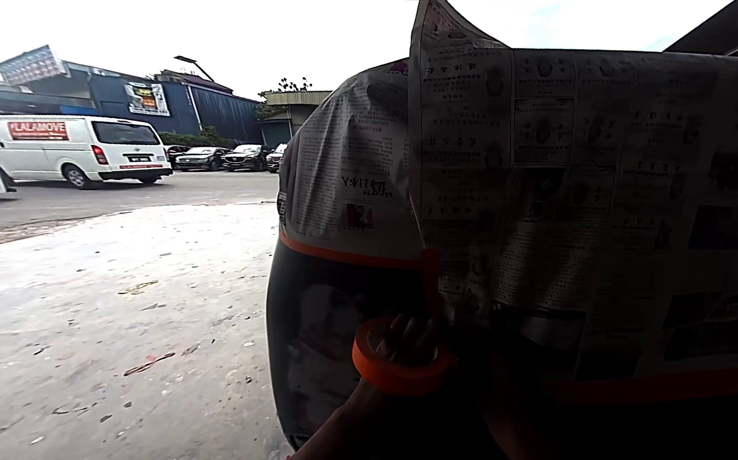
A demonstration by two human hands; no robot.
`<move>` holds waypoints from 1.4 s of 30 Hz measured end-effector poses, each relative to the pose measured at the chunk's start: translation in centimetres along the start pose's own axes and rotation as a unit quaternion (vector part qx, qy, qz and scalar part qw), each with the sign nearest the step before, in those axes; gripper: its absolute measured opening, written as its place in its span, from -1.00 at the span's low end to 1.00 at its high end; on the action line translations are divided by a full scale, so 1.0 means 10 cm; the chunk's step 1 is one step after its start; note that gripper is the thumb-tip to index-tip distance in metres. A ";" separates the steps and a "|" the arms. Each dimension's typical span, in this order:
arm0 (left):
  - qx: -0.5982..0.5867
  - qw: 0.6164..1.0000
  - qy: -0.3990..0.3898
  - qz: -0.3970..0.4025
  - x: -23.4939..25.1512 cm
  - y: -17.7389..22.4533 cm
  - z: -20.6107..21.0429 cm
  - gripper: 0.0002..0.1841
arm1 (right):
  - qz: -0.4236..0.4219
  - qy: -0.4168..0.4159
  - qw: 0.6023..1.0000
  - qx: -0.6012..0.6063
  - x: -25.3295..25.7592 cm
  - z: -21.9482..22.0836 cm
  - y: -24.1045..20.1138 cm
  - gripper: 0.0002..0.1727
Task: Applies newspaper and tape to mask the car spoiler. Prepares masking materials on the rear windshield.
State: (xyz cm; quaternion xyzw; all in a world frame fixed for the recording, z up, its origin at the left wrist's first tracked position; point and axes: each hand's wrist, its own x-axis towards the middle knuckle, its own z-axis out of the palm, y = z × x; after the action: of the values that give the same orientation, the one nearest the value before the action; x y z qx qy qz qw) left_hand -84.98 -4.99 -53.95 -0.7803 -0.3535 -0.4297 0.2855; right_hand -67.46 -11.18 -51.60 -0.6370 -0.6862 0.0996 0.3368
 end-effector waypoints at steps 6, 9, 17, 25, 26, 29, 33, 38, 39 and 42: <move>-0.035 0.999 0.008 -0.001 -0.06 0.00 0.03 -0.76 | -0.060 0.108 0.992 0.020 -0.15 0.12 0.10 -0.84; -0.048 0.999 0.002 0.011 -0.05 0.00 0.04 -0.78 | -0.107 0.162 0.981 -0.014 -0.25 0.24 0.14 -0.80; -0.083 0.996 -0.007 0.043 -0.03 -0.06 0.07 -0.77 | -0.128 0.162 0.973 -0.103 -0.39 0.20 0.15 -0.62; -0.093 0.994 0.016 0.053 -0.10 -0.06 0.15 -0.76 | -0.112 0.178 0.958 -0.196 -0.48 0.16 0.17 -0.64; -0.094 0.994 0.021 0.047 -0.10 -0.05 0.17 -0.77 | -0.103 0.177 0.959 -0.196 -0.48 0.13 0.23 -0.66; -0.088 0.995 0.031 0.041 -0.11 -0.03 0.19 -0.77 | -0.102 0.193 0.956 -0.195 -0.53 0.16 0.27 -0.65; -0.142 0.988 -0.054 -0.005 0.06 0.12 -0.24 -0.76 | -0.150 0.218 0.941 -0.211 -0.51 0.29 0.24 -0.58; -0.129 0.990 -0.048 0.042 0.02 0.07 -0.20 -0.77 | -0.162 0.211 0.935 -0.236 -0.52 0.20 0.29 -0.55; -0.127 0.990 -0.030 0.052 0.00 0.07 -0.14 -0.77 | -0.160 0.214 0.934 -0.238 -0.51 0.23 0.25 -0.58; -0.106 0.990 0.051 0.078 -0.03 0.03 0.17 -0.81 | -0.189 0.210 0.927 -0.247 -0.48 0.26 0.16 -0.61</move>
State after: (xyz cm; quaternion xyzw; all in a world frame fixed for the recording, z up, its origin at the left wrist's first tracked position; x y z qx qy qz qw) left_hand -84.08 -4.03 -55.08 -0.8087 -0.2288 -0.4800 0.2515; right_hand -67.86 -14.67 -56.08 -0.5652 -0.7100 -0.2745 0.3180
